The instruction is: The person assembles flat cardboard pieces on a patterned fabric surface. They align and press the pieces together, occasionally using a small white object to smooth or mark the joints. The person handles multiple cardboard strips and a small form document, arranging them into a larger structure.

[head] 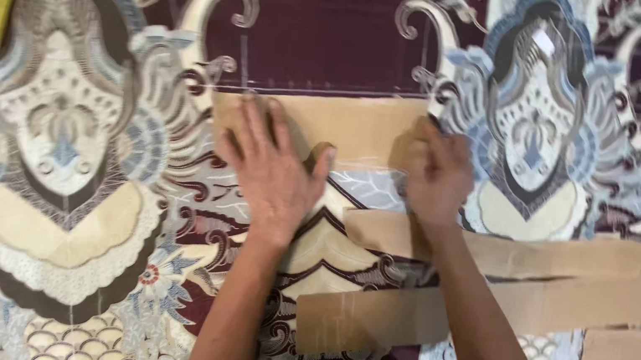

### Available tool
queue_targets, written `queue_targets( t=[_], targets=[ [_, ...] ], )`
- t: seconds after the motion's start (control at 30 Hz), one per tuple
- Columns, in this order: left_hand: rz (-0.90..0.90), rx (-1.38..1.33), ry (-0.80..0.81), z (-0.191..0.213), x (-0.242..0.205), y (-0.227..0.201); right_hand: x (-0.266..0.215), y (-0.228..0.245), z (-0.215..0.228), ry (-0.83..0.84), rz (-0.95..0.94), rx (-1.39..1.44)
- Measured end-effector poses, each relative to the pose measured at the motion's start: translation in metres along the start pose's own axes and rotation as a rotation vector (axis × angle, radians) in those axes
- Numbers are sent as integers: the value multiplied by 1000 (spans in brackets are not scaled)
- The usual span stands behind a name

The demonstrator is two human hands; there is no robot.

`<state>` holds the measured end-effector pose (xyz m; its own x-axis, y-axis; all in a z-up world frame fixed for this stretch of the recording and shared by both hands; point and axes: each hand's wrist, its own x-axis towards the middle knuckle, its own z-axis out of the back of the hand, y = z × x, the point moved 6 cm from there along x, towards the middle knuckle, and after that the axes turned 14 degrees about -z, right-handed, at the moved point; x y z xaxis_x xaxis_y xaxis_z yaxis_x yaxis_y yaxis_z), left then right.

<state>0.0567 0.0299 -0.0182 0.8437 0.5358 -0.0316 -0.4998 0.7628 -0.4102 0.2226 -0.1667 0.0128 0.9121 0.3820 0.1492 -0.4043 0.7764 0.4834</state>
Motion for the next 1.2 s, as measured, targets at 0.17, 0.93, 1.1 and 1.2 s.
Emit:
queue_targets(
  t=[0.17, 0.93, 1.1, 1.2],
  targets=[
    [-10, 121, 50, 2, 3, -7, 18, 41, 11, 64, -45, 354],
    [-10, -67, 25, -8, 3, -3, 17, 248, -146, 562, 32, 96],
    [-29, -88, 59, -8, 2, -3, 14, 252, -143, 551, 29, 43],
    [-34, -66, 53, -11, 4, -4, 13, 251, -146, 657, -74, 185]
  ],
)
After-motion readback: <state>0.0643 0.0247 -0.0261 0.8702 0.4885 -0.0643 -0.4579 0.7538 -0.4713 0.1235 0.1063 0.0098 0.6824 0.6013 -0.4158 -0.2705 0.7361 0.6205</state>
